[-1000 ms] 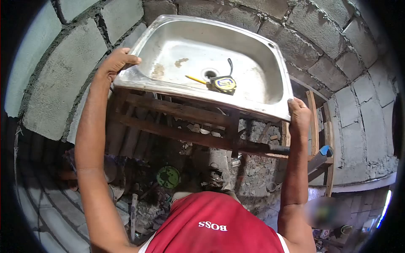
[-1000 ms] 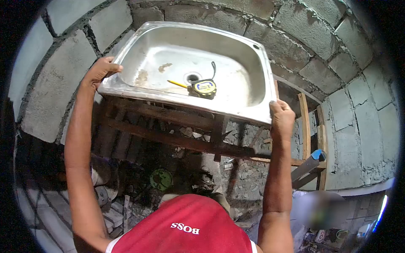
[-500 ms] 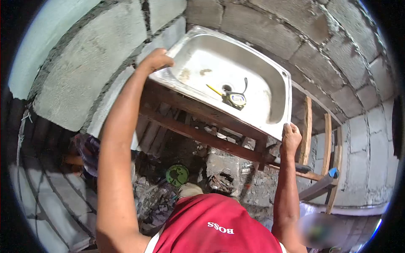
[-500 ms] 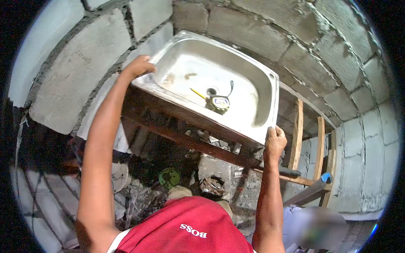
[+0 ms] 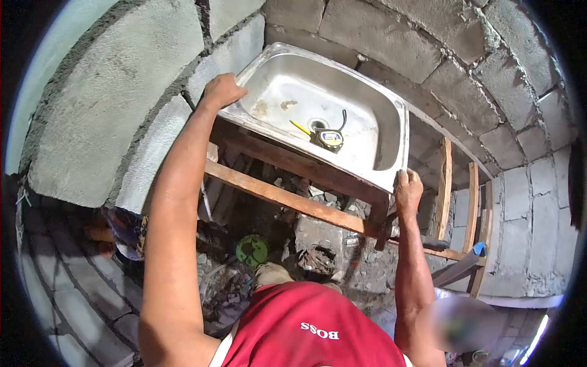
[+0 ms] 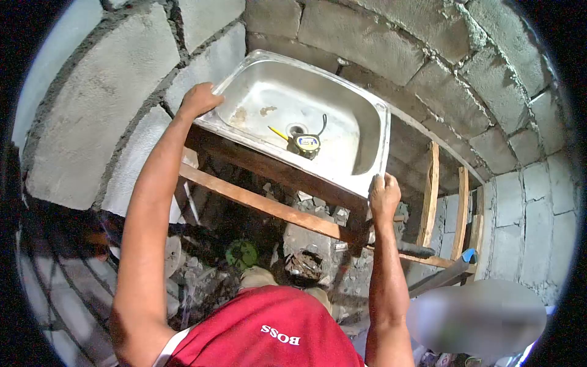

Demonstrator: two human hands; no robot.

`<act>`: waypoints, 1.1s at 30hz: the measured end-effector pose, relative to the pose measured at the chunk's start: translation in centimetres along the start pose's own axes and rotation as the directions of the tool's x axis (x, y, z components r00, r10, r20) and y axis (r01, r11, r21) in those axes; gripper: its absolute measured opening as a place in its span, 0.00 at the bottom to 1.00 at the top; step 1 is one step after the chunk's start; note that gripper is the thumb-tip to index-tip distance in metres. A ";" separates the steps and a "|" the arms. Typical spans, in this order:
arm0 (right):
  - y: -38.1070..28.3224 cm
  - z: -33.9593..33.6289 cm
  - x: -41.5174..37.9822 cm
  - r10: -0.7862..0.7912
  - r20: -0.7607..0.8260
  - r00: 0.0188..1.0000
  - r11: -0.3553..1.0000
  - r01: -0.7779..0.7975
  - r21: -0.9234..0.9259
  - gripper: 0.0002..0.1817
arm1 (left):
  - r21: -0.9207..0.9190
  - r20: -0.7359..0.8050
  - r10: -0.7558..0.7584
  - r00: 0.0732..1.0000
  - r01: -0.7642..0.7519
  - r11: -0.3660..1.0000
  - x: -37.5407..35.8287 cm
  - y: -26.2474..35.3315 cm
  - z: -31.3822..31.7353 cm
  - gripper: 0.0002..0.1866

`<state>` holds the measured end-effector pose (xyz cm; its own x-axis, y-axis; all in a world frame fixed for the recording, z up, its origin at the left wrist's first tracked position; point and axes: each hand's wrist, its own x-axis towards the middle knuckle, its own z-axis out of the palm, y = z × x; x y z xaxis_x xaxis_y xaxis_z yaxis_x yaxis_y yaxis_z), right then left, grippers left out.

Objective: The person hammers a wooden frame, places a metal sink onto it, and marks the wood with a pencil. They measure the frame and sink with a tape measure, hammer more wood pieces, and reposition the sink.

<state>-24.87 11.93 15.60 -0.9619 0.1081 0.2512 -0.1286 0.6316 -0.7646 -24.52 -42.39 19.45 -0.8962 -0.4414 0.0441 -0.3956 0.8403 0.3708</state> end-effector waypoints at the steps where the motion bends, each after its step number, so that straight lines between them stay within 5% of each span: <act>1: -1.0 -0.4 0.1 -0.101 0.035 0.994 0.989 0.104 -0.105 0.18 | 0.000 0.017 0.005 1.000 -0.005 1.000 -0.2 -0.2 0.5 0.31; 3: -1.6 -0.4 0.6 0.080 0.156 0.984 0.973 -0.043 -0.227 0.19 | 0.038 -0.018 0.056 0.998 -0.055 0.998 -0.2 -0.1 1.3 0.30; 5: -0.5 0.5 -0.1 0.004 0.109 0.994 0.941 0.033 -0.337 0.18 | 0.033 -0.026 0.073 0.997 -0.072 0.997 0.5 -0.5 3.1 0.28; 7: 0.1 0.0 0.0 -0.023 0.246 0.969 0.850 0.149 -0.506 0.16 | 0.242 -0.093 0.131 0.987 -0.105 0.964 0.2 -0.8 4.6 0.27; 8: 0.4 -0.7 0.3 -0.019 0.311 0.950 0.851 0.179 -0.493 0.14 | 0.235 -0.079 0.143 0.987 -0.121 0.964 -0.4 -0.7 5.3 0.27; 9: 1.3 -1.1 0.7 -0.204 0.282 0.937 0.814 0.323 -0.483 0.13 | 0.237 -0.088 0.153 0.984 -0.128 0.963 -1.5 -0.1 4.9 0.28; 11: 0.5 -2.1 1.6 -0.264 0.224 0.938 0.842 0.338 -0.421 0.16 | 0.237 -0.090 0.181 0.979 -0.156 0.959 -3.0 0.5 5.4 0.28; 15: 1.9 -1.5 2.9 0.005 0.297 0.955 0.891 0.131 -0.436 0.28 | 0.239 -0.193 0.130 0.973 -0.082 0.968 -4.3 -0.4 8.0 0.33; 19: 4.0 1.9 2.6 -0.032 0.310 0.950 0.917 0.152 -0.369 0.33 | 0.194 -0.267 0.126 0.955 -0.075 0.978 -3.7 -2.2 10.1 0.35; 21: 3.3 2.8 3.2 0.136 0.448 0.884 0.920 0.056 -0.389 0.42 | 0.156 -0.257 0.125 0.958 -0.086 0.984 -3.1 -2.6 10.4 0.34; 23: 4.0 4.8 1.8 -0.005 0.273 0.962 0.909 0.119 -0.400 0.45 | 0.132 -0.281 0.119 0.952 -0.084 0.988 -3.4 -2.4 10.3 0.34; 26: 2.3 5.5 2.3 0.087 0.284 0.955 0.912 0.038 -0.408 0.43 | 0.157 -0.275 0.103 0.956 -0.061 0.986 -4.2 -1.7 9.7 0.33; 33: 4.9 6.9 3.5 -0.056 0.220 0.974 0.946 0.122 -0.301 0.40 | 0.150 -0.184 0.019 0.983 0.009 0.989 -4.8 -0.5 9.0 0.35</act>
<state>-30.51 10.11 8.62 -0.9827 -0.0989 0.1568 -0.1667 0.8418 -0.5135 -21.87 -37.88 10.69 -0.8513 -0.4756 0.2217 -0.4291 0.8741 0.2276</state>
